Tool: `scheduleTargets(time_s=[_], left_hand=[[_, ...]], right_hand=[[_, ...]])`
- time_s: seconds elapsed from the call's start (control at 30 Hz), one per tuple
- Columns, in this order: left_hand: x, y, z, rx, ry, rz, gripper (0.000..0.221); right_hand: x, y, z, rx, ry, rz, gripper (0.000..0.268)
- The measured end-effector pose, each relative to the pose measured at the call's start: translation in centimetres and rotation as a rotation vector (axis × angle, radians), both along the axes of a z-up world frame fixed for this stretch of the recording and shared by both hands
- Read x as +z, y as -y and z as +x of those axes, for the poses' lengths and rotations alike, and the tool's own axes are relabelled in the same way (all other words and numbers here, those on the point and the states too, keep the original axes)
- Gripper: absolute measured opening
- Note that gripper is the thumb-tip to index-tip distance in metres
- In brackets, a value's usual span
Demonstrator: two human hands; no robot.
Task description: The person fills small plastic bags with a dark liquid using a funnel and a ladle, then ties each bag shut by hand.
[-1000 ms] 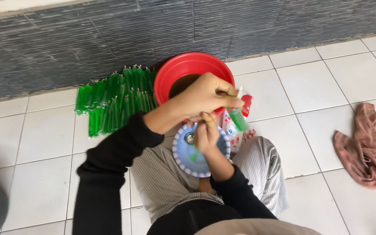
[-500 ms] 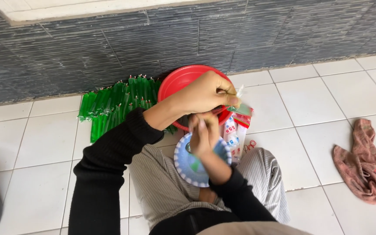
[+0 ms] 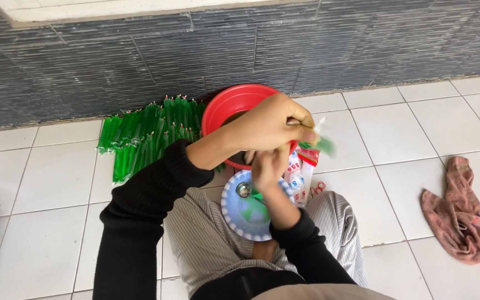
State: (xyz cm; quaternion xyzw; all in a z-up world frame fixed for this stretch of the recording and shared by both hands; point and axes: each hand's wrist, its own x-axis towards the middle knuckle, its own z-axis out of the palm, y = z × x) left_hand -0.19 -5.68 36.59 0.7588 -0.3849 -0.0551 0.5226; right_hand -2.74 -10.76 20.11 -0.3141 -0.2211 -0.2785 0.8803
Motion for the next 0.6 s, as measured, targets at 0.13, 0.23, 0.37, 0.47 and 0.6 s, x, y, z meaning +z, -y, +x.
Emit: scheduleTargets(time_s=[0.13,0.23,0.37,0.47,0.6], left_hand=[[-3.2,-1.4,2.3,0.108,0.009,-0.037,0.014],[-5.1,-1.1,3.2,0.146,-0.058,-0.143,0.016],[-5.8,-0.4,2.4,0.259,-0.227,-0.33,0.016],[-5.4,-0.6,1.0,0.372,-0.254,-0.387,0.016],[-9.6,-0.4,3.1,0.601,-0.234,-0.299,0.015]], right_hand=[[1.0,6.0,5.5,0.146,-0.01,0.002,0.021],[1.2,8.6,4.4,0.273,-0.012,0.008,0.033],[1.4,6.5,-0.7,-0.07,-0.136,-0.403,0.022],[0.0,4.9,-0.3,-0.361,-0.147,-0.743,0.044],[0.4,3.4,-0.3,-0.91,-0.149,-1.206,0.042]])
